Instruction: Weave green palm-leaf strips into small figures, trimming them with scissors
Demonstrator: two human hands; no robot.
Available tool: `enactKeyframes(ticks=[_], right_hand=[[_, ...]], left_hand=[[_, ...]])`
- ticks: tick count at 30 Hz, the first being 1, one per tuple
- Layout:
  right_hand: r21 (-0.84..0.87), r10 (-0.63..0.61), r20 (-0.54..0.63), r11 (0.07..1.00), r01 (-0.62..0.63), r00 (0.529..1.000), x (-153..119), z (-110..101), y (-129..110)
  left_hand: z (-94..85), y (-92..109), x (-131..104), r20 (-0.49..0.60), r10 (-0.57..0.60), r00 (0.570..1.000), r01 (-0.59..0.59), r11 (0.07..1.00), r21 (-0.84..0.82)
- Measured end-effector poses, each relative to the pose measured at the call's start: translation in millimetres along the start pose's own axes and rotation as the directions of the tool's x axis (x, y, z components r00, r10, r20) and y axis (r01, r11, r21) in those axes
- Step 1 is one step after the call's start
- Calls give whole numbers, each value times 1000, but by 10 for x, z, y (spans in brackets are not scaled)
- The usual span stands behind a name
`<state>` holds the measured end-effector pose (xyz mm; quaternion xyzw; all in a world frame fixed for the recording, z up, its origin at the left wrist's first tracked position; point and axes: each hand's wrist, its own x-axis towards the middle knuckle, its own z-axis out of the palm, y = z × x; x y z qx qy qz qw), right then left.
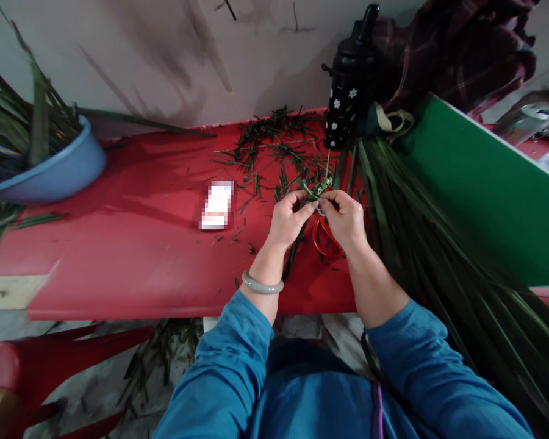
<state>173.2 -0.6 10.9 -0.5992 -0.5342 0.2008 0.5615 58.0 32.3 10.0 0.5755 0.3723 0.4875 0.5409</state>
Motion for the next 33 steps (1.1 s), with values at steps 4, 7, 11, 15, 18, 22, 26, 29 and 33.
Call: enactKeyframes(ticks=[4,7,11,15,18,22,26,29,33], right_hand=[[-18,3,-3,1000,-3,1000,-9,-7,7],[-27,3,12,1000,-3,1000,-12,-3,27],[-9,-12,75,1000,13,997,-9,12,54],[-23,2,112,1000,0,994,-4,17,43],[-83,36,124,996,-25,992,0,13,19],[-167,71,150,985,-45,986,8,5,3],[-237,73,173,971,-30,982,14,-2,3],[-276,87,186,961,-33,979,12,-3,-4],[-318,115,193,947,-48,975,9,4,-9]], left_hand=[[15,-16,-1,30,-49,998,51,997,-62],[7,-25,3,41,-60,997,62,997,-51],[-31,-6,12,3,4,1000,-4,992,129],[-54,12,12,-21,119,993,-102,916,389],[-49,-6,5,-12,188,982,-151,824,546],[-43,-46,-7,-5,254,967,-190,734,652],[-51,-67,-11,18,291,956,-215,661,718],[-57,-73,-10,33,304,952,-228,632,741],[-59,-95,0,28,288,957,-214,641,737]])
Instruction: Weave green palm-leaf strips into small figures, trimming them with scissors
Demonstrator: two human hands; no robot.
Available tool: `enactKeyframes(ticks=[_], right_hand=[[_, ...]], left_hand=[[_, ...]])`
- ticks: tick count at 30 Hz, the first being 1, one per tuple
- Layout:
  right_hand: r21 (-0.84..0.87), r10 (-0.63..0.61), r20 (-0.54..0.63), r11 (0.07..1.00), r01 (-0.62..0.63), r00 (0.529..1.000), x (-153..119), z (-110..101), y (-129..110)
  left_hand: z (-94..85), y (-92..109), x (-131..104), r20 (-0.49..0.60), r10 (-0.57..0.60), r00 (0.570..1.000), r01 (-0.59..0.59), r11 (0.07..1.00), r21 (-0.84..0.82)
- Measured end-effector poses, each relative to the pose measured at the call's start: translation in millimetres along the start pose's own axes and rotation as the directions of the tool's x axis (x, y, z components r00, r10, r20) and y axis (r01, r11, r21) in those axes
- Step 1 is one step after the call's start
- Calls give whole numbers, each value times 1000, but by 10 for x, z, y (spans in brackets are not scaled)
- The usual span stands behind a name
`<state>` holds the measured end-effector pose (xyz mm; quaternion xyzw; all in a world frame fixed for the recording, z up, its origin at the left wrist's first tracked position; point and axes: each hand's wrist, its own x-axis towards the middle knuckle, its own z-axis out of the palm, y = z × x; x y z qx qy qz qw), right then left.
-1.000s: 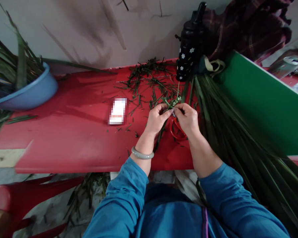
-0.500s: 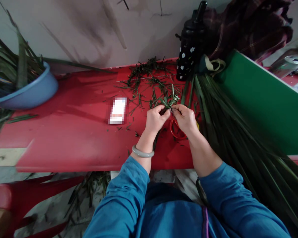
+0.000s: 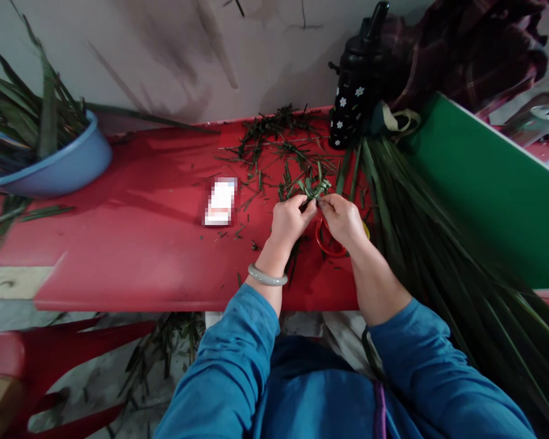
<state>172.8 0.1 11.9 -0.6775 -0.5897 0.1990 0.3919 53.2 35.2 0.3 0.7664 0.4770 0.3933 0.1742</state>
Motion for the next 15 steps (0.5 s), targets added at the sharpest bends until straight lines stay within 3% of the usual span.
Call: enactKeyframes(ticks=[5,7,10,12,15], right_hand=[[21,-13,-8,1000,13,1000,0,4,18],[48,-22,0,999,21,1000,-4,1,26],[64,-26,13,998,25,1000,-8,4,32],[50,-25,24,998,24,999,-9,15,33],[13,-28,54,1000,28,998,-10,39,31]], left_hand=[[35,-24,19,54,-118,991,128,963,-238],[36,-19,32,112,-179,977,209,893,-398],[23,1,48,115,-291,950,304,776,-552],[13,9,56,107,-318,942,323,774,-545],[4,-2,64,68,-288,955,290,863,-415]])
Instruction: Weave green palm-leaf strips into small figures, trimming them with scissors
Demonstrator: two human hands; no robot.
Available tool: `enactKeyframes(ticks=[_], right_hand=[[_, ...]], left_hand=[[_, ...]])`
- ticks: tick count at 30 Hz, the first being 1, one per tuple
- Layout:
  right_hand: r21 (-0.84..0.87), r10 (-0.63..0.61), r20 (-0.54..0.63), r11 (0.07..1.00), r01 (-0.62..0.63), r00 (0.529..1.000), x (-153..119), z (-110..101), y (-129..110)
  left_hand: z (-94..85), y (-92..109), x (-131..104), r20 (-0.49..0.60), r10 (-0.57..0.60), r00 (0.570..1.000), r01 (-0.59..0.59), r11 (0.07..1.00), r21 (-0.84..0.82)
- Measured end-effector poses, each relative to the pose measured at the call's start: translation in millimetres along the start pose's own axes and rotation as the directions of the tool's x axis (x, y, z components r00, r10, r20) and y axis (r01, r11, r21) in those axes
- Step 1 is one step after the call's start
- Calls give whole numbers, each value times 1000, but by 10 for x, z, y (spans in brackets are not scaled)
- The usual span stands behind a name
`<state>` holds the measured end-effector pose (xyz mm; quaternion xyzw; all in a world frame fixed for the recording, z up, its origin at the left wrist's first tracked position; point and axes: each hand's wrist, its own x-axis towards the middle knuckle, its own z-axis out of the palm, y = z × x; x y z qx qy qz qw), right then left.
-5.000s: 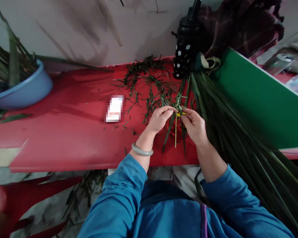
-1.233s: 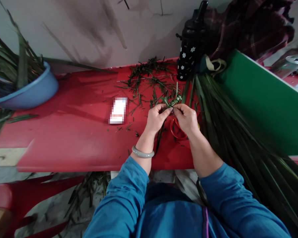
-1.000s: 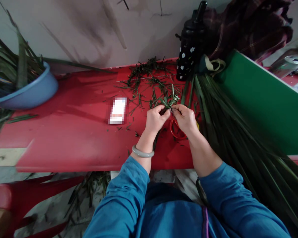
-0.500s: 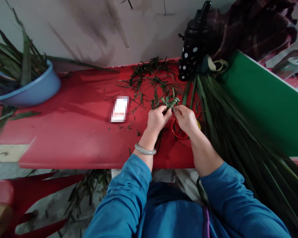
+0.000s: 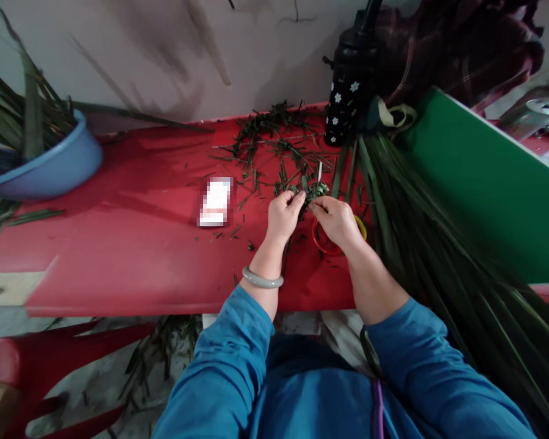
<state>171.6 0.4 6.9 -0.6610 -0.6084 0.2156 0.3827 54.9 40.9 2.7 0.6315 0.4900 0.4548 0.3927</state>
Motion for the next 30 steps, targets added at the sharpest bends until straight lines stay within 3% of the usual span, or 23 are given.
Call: enactKeyframes(ticks=[6,20,26,30], right_hand=[[-85,-2,49,996,6,999,-13,30,-31],[-29,-13,47,999,15,999,-16,55,0],[10,-2,16,1000,2,1000,-15,62,13],[173,40,-28,984,-35,999,-12,73,41]], left_hand=[[-32,-53,33,-63,38,997,-28,989,143],[-65,-106,84,-56,-14,998,20,993,114],[-53,-194,114,-95,-32,995,36,998,42],[-29,-177,100,-18,-138,990,131,971,-198]])
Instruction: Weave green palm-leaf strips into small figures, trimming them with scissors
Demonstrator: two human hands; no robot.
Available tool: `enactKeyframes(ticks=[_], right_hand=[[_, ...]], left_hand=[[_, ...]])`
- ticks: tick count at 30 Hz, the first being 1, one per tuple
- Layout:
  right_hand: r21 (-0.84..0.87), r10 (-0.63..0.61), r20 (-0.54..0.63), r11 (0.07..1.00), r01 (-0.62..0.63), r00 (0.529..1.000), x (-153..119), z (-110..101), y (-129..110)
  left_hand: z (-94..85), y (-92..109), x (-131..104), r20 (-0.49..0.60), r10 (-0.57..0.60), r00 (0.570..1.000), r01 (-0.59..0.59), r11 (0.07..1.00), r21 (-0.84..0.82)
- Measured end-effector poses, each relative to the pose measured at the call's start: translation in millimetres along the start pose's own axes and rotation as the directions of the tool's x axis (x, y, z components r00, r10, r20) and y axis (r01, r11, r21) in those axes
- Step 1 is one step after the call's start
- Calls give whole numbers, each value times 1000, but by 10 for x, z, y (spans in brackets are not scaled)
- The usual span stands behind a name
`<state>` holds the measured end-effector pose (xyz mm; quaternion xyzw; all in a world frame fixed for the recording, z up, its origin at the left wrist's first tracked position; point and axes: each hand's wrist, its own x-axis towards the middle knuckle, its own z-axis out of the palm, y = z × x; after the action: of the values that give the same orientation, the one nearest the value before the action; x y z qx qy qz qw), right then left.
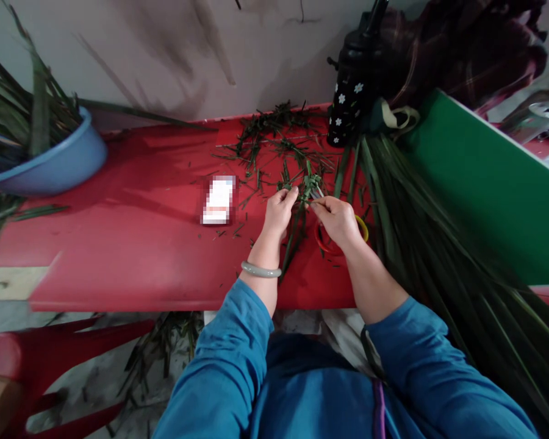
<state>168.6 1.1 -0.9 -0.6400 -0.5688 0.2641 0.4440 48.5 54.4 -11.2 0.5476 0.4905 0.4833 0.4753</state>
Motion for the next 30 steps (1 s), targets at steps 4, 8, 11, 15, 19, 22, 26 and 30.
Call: enactKeyframes(ticks=[4,8,11,15,19,22,26,30], right_hand=[[144,46,-35,989,-40,998,11,17,23],[316,93,-92,947,-60,991,27,36,32],[479,143,-127,875,-65,982,26,42,31],[498,81,-1,864,-70,997,-7,32,0],[535,-96,132,845,11,987,-34,49,-57],[535,-138,207,845,7,969,-34,105,-67],[452,-91,92,891,40,992,-22,165,-12],[334,-12,-60,942,31,998,-6,127,35]], left_hand=[[23,74,-44,146,-130,981,162,959,-234],[16,130,-62,246,-132,960,224,890,-397],[-7,155,-59,164,-122,979,186,866,-465],[-54,172,-42,126,-123,984,167,870,-464],[-75,159,-28,145,-145,979,198,859,-473],[-26,134,-52,198,-113,974,198,849,-490],[90,93,-99,244,-76,967,186,864,-468],[154,79,-115,112,-50,992,90,920,-381]])
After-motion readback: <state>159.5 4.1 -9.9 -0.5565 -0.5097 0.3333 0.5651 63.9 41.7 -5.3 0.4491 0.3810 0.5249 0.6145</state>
